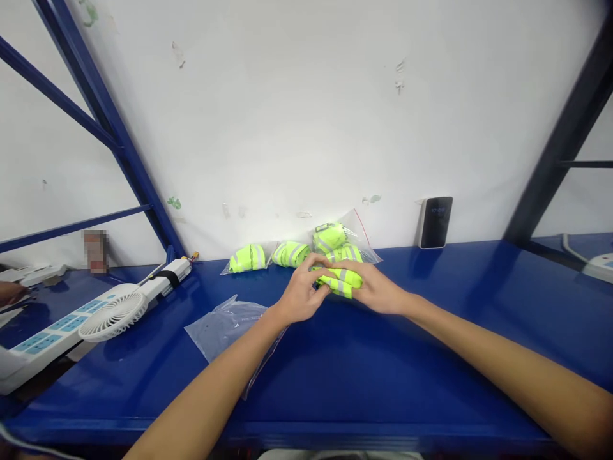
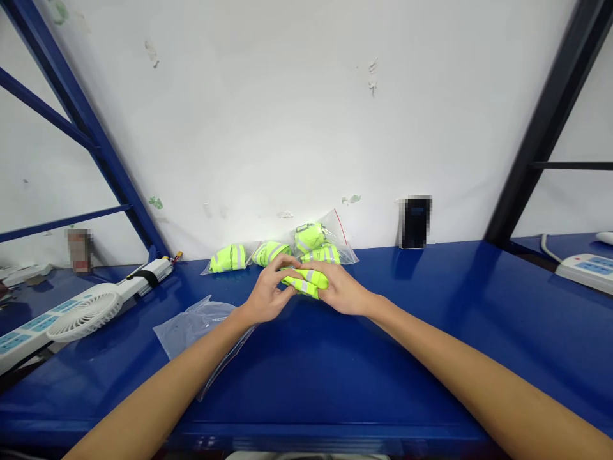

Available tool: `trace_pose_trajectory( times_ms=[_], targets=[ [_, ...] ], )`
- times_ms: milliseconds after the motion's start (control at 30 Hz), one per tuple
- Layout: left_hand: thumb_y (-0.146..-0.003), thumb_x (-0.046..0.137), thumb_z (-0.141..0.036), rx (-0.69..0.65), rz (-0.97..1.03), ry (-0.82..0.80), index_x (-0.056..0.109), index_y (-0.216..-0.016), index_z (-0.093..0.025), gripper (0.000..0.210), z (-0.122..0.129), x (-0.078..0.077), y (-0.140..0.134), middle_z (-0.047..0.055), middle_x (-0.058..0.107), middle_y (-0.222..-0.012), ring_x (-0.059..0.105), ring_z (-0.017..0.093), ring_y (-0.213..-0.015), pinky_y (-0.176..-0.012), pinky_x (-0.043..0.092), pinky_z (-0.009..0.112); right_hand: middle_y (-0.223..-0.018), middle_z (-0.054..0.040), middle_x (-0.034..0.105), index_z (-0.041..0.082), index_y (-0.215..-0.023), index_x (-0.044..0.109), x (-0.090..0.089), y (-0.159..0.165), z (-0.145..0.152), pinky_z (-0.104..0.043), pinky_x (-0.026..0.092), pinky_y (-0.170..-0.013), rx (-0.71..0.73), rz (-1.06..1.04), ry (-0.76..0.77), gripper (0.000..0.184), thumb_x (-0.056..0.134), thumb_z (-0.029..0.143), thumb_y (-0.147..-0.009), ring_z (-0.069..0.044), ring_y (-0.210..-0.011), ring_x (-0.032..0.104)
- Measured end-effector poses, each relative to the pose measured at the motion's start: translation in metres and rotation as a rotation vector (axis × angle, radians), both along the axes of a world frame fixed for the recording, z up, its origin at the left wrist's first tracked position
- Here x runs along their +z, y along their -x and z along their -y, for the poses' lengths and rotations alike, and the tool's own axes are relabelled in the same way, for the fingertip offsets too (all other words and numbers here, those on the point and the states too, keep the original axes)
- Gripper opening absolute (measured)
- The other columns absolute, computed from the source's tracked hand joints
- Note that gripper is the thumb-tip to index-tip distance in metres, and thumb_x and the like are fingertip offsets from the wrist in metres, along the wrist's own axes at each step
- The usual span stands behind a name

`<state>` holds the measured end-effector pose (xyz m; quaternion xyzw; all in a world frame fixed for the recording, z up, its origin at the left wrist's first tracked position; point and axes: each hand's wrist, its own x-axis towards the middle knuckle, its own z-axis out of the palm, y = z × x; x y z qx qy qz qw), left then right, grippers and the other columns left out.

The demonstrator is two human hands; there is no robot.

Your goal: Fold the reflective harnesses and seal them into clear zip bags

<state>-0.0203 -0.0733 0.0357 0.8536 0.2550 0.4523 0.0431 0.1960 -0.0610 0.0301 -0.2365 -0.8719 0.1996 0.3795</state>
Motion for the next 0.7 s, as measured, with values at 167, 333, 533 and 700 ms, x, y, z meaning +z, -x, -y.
trace_pose_trajectory(
  times_ms=[167,333,533,700],
  targets=[
    [-0.091,0.061,-0.030,0.001,0.137,0.193,0.067,-0.089,-0.018,0.013,-0.003,-0.008,-0.006,0.009,0.064,-0.105,0.063,0.022,-0.099,-0.092,0.049,0.037,-0.123,-0.0107,0.067,0.019,-0.137,0.051,-0.004,0.000,0.004,-0.041,0.053,-0.091,0.000,0.070,0.035,0.055,0.054,0.011,-0.083,-0.026,-0.105,0.066],
    [-0.083,0.072,-0.030,0.074,0.183,0.246,0.061,-0.114,-0.021,0.035,-0.007,-0.017,-0.006,0.007,0.068,-0.111,0.066,0.021,-0.100,-0.093,0.051,0.036,-0.135,-0.0147,0.060,0.018,-0.141,0.046,-0.013,0.001,0.001,-0.047,0.049,-0.102,0.024,0.114,-0.004,0.059,0.058,0.011,-0.083,-0.029,-0.121,0.060],
    [-0.084,0.065,-0.024,0.087,-0.046,0.108,0.062,-0.108,-0.020,0.024,-0.013,-0.019,0.004,0.008,0.071,-0.106,0.067,0.023,-0.100,-0.092,0.051,0.037,-0.139,-0.0145,0.057,0.019,-0.146,0.041,-0.011,-0.001,0.007,-0.047,0.046,-0.107,0.089,0.133,0.021,0.067,0.063,0.012,-0.082,-0.029,-0.126,0.057],
    [-0.091,0.062,-0.029,0.108,-0.064,-0.050,0.057,-0.122,-0.020,0.033,-0.015,-0.018,0.002,0.009,0.066,-0.116,0.063,0.023,-0.109,-0.094,0.050,0.036,-0.152,-0.0139,0.047,0.022,-0.152,0.037,-0.009,0.005,0.010,-0.050,0.042,-0.112,-0.040,0.069,0.159,0.075,0.071,0.031,-0.085,-0.032,-0.138,0.049]
  ],
)
